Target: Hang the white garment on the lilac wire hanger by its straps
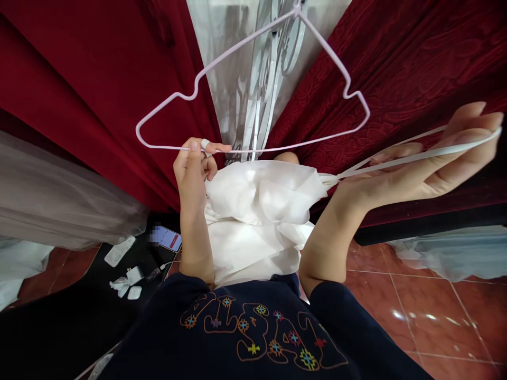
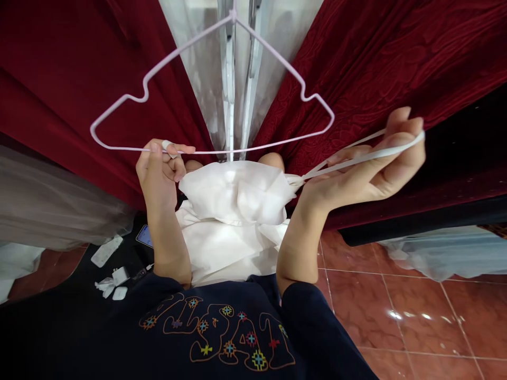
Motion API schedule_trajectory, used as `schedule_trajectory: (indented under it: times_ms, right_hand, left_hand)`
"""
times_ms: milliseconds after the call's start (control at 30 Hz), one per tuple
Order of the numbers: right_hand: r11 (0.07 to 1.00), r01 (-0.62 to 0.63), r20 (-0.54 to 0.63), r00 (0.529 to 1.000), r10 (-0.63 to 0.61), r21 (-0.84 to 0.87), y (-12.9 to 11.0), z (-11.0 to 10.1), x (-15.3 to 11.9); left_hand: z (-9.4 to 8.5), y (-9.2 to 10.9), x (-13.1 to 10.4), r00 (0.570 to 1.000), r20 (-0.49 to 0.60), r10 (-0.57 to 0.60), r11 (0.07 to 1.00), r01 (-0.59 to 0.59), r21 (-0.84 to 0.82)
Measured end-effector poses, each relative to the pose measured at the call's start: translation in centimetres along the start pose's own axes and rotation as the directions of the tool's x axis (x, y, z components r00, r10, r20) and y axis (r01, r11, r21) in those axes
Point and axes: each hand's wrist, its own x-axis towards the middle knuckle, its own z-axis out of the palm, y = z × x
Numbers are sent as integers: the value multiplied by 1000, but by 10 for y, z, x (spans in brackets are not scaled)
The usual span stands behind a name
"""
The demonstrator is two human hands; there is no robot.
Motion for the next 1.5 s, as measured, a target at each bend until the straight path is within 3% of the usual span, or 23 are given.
schedule_trajectory:
  times_ms: [167, 300, 433, 600, 700, 900, 967, 1000, 1100, 1133, 1167, 1267, 1367, 1500]
  right_hand:
    - [994, 18, 141, 990, -2, -106, -3, 32, -36]
    - [994, 69, 212, 976, -48, -91, 3, 37, -52]
    - [994, 42, 140, 990, -28, -100, 9, 30, -53]
    - [991, 23, -38, 999, -28, -132, 19, 26, -44]
    - [995, 19, -120, 992, -31, -98, 23, 28, -41]
    - [995, 36, -107, 993, -46, -92, 38, 35, -38]
    - [996, 60, -134, 989, -69, -69, 47, 38, -36]
    - [996, 69, -140, 987, -78, -64, 51, 40, -36]
    - [995, 56, -132, 989, -66, -78, 62, 45, -36]
    - [995, 43, -124, 991, -53, -84, 64, 46, -37]
    - [996, 31, -117, 992, -41, -87, 65, 46, -38]
    - [997, 19, -110, 994, -27, -70, 65, 45, -41]
    - [995, 47, -124, 991, -57, -83, 60, 42, -44]
    - [992, 83, -135, 986, -95, -96, 55, 38, -46]
  left_hand:
    - [1, -2, -1, 999, 47, 5, 1000, -4, -21]
    - [-3, -2, -3, 995, 90, -45, 999, 44, 11]
    - [-6, -2, -6, 979, 176, -107, 994, 108, 5]
    - [-3, -6, -9, 978, 179, -106, 994, 109, -8]
    - [-8, -7, -9, 987, 128, -101, 995, 102, -2]
    - [-38, 13, -9, 997, -61, 56, 995, -51, 92]
    - [-48, 19, -6, 965, -186, 185, 974, -155, 167]
    - [-51, 20, -4, 925, -248, 287, 948, -236, 214]
    - [-53, 18, 2, 757, -318, 571, 817, -486, 311]
    - [-52, 18, 4, 737, -294, 608, 790, -530, 307]
    - [-50, 19, 7, 752, -242, 613, 785, -547, 291]
    - [-44, 27, 15, 848, 26, 530, 821, -521, 235]
    - [-34, 43, 28, 883, 265, 387, 831, -459, 313]
    - [-19, 66, 43, 922, 327, 206, 803, -350, 482]
